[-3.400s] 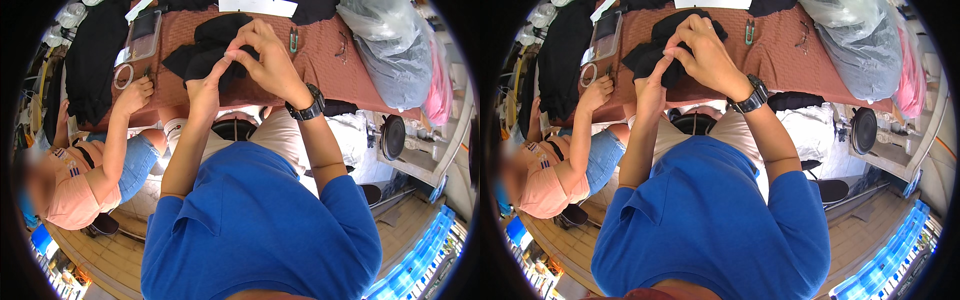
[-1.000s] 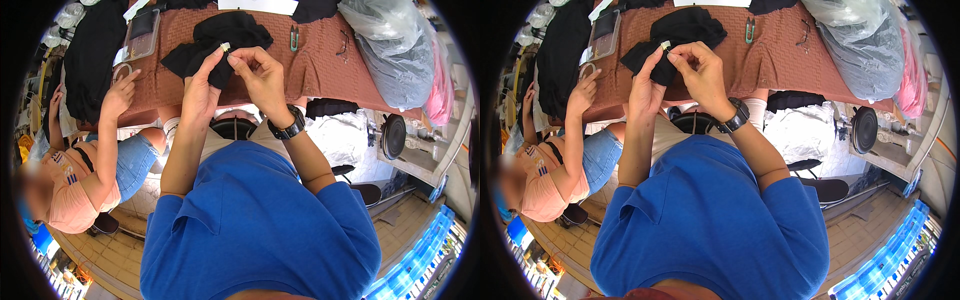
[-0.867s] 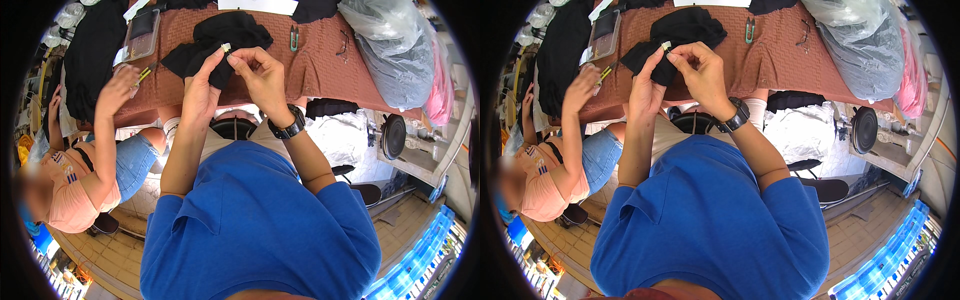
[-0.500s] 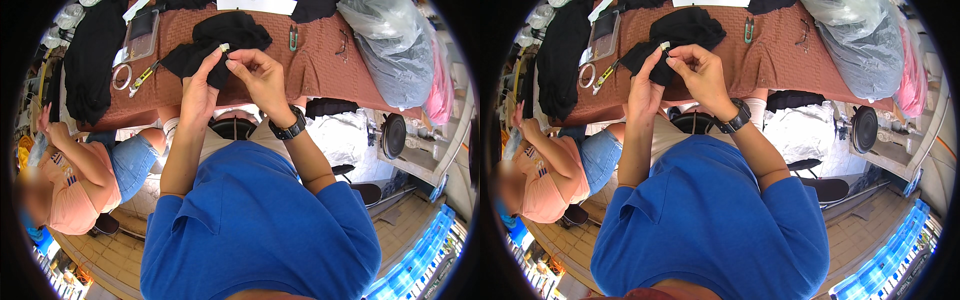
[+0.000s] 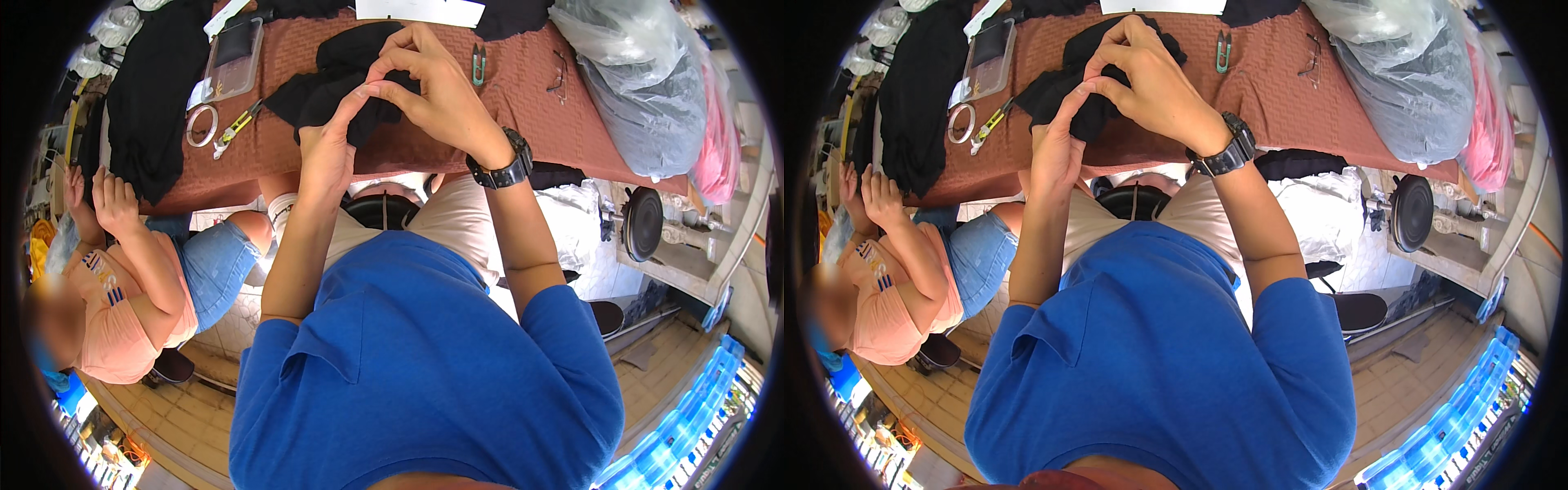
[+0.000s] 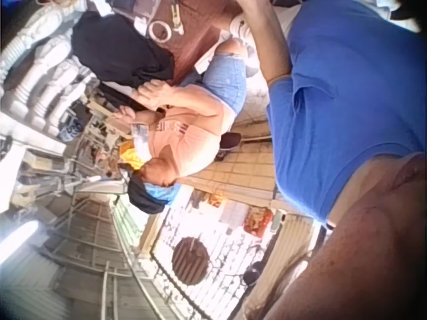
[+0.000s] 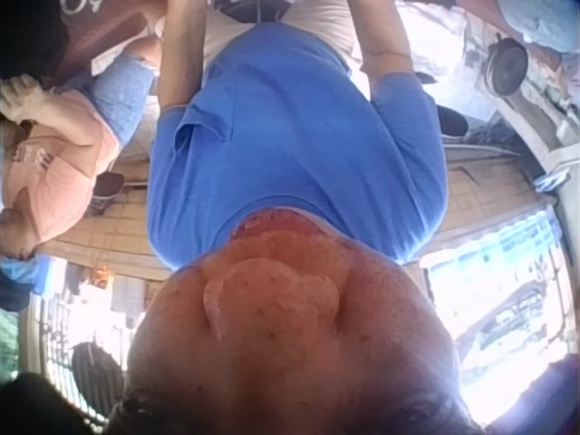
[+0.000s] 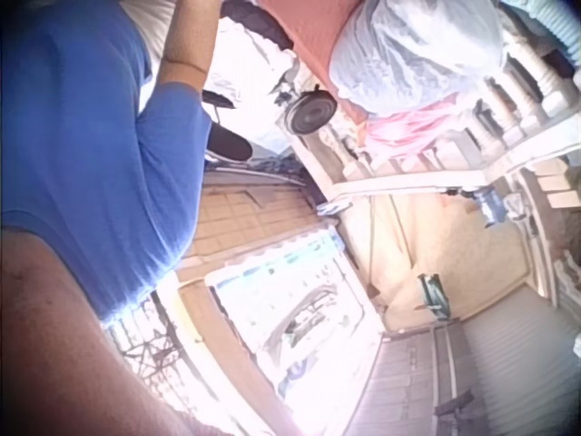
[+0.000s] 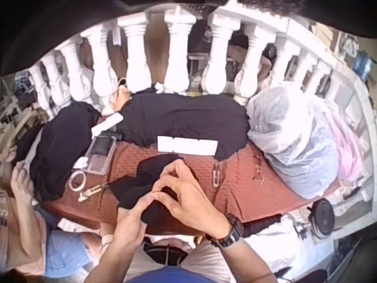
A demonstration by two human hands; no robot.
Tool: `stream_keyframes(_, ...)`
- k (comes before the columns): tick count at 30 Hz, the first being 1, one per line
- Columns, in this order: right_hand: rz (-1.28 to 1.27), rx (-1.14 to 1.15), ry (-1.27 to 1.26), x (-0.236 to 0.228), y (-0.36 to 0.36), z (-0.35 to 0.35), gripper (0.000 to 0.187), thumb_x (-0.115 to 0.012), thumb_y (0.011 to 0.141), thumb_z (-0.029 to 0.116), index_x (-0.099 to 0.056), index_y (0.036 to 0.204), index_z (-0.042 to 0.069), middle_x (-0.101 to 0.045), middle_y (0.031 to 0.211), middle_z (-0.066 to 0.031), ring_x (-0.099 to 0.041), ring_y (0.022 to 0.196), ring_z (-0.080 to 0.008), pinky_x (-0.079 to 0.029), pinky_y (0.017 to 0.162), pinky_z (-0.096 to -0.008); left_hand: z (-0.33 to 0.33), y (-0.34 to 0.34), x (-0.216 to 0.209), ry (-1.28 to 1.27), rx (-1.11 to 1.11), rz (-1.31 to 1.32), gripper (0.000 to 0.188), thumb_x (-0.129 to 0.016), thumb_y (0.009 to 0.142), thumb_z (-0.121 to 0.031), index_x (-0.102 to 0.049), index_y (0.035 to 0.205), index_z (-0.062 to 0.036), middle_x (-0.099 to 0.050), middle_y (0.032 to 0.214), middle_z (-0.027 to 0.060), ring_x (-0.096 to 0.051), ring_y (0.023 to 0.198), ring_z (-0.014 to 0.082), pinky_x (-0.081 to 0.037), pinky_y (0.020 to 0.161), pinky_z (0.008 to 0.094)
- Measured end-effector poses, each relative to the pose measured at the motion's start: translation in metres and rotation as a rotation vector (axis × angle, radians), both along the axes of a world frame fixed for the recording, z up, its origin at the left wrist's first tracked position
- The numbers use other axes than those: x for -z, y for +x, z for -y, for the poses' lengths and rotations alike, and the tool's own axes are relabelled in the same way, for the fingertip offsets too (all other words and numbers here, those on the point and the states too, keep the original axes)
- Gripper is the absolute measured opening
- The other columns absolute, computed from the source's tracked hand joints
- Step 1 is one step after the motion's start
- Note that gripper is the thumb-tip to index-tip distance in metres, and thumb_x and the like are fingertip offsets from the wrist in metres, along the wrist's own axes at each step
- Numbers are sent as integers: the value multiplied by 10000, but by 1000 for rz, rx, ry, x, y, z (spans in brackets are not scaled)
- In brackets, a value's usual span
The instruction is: The person places a white tag onto a black garment and secures it by sewing it on with a needle and thread.
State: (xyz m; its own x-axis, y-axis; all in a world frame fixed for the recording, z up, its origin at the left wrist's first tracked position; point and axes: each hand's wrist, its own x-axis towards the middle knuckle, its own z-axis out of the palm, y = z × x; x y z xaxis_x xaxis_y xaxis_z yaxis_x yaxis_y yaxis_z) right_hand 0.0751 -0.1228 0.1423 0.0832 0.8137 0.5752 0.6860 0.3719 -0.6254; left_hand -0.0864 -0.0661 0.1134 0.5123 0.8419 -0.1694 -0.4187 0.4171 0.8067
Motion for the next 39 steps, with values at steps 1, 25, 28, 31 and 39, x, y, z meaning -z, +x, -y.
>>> stream_keyframes(1,-48,-19,-8,-2,-1,-1,129,-730,888,140,-689,970,50,-561,986,-102,-581,895,-263,-487,812,-358,0,1,-2,6,-14,0,202,-733,895,-54,-702,1074,36,-709,1072,74,-677,986,129,-544,891,272)
stream_keyframes(25,-357,175,-37,13,-36,14,89,-726,871,40,-726,955,10,-553,781,-48,-561,619,-123,-462,572,-260,-19,-6,-6,-185,53,54,268,-717,918,-83,-667,1137,64,-697,1108,110,-691,1006,165,-581,907,287)
stream_keyframes(28,-362,184,-11,13,-37,14,93,-725,872,41,-729,961,13,-545,774,-45,-550,610,-115,-452,563,-254,-17,-6,-9,-167,49,58,267,-715,919,-84,-668,1140,58,-698,1109,104,-690,1007,163,-580,907,284)
stream_keyframes(31,-372,183,-10,13,-37,14,94,-724,872,40,-731,962,16,-546,775,-43,-542,606,-110,-447,559,-253,-15,-6,-11,-160,48,55,264,-715,919,-84,-668,1138,56,-698,1109,102,-689,1010,162,-579,908,282)
stream_keyframes(39,-398,187,2,16,-37,14,98,-726,868,42,-737,964,22,-549,766,-38,-543,608,-109,-450,563,-255,-13,-5,-11,-148,35,44,278,-721,914,-83,-662,1138,71,-695,1116,110,-690,1014,164,-579,904,285)
